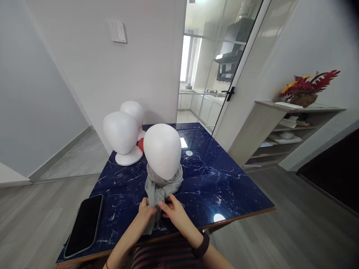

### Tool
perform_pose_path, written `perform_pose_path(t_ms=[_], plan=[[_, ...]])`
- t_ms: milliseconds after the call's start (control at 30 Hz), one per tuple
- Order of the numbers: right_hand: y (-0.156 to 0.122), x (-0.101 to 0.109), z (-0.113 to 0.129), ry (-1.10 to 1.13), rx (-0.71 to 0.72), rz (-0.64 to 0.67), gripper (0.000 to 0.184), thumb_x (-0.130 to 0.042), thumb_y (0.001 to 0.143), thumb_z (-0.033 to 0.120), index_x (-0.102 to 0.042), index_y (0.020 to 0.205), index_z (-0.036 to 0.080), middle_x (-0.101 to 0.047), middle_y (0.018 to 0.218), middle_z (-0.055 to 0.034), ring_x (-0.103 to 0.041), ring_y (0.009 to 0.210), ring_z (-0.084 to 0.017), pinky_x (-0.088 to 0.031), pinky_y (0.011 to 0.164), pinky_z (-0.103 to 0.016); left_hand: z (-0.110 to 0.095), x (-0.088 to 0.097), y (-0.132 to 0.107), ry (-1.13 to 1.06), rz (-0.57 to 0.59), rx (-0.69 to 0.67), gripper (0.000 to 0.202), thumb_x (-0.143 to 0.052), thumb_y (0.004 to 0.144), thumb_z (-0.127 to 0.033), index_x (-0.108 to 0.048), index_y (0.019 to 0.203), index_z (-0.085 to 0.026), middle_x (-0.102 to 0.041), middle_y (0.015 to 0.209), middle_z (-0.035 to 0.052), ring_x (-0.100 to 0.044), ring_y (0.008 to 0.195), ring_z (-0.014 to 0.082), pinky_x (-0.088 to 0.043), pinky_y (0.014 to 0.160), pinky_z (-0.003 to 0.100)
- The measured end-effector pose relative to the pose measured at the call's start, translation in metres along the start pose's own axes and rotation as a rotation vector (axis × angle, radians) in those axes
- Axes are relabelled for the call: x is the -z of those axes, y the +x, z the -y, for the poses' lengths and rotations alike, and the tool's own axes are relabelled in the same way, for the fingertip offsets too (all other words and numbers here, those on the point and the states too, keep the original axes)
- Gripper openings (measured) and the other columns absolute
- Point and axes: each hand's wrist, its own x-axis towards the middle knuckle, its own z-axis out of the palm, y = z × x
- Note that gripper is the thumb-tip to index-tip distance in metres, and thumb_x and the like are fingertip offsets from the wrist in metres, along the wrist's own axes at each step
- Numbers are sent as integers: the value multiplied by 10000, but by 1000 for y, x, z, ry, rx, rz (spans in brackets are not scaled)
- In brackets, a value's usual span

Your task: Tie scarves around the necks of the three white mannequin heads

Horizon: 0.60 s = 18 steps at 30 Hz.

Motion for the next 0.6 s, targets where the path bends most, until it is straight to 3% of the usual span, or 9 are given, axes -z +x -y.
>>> perform_pose_path(t_ms=[67, 133, 233, 333, 467, 600], plan=[[-4, -8, 3, 123, -36, 84, 496, -678, 732, 474, -517, 1122, 214, -610, 1106, -61, -595, 971, -214, -506, 735, -323, -1, -4, -10, 302, 39, -147, 319, -496, 731, -273, -654, 997, -192, -581, 1041, 68, -518, 1016, 231, -373, 986, 398], [-6, -15, 5, 255, -76, 120, 512, -704, 723, 416, -508, 1154, 220, -604, 1152, -60, -592, 1010, -203, -494, 796, -318, -2, -6, -19, 449, 79, -220, 387, -458, 748, -250, -636, 1088, -205, -542, 1131, 87, -477, 1091, 241, -347, 1016, 412], [-2, -20, 5, 374, -89, 89, 449, -710, 723, 383, -556, 1098, 190, -645, 1067, -57, -611, 967, -180, -453, 881, -312, -1, -2, -27, 415, 114, -249, 494, -480, 732, -232, -587, 1214, -221, -486, 1286, 103, -397, 1238, 272, -303, 1064, 433], [2, -15, 1, 381, -66, 49, 401, -702, 730, 391, -597, 1044, 163, -667, 954, -51, -625, 887, -171, -440, 886, -316, -1, 11, -26, 300, 129, -238, 450, -522, 730, -271, -637, 1164, -238, -513, 1291, 97, -420, 1246, 288, -332, 1054, 442], [-1, -6, 0, 314, -39, 90, 393, -738, 691, 357, -619, 1001, 146, -664, 887, -45, -613, 811, -159, -454, 810, -303, 3, 30, -19, 185, 65, -159, 376, -599, 731, -392, -693, 1051, -218, -620, 1156, 113, -536, 1127, 306, -461, 924, 441], [-7, -1, 0, 174, -2, 139, 283, -690, 730, 364, -635, 865, 122, -646, 737, -31, -572, 677, -137, -444, 703, -270, 15, 38, -14, 306, -82, -263, 526, -621, 709, -298, -565, 1224, -212, -604, 1219, 86, -550, 1128, 259, -416, 989, 404]])
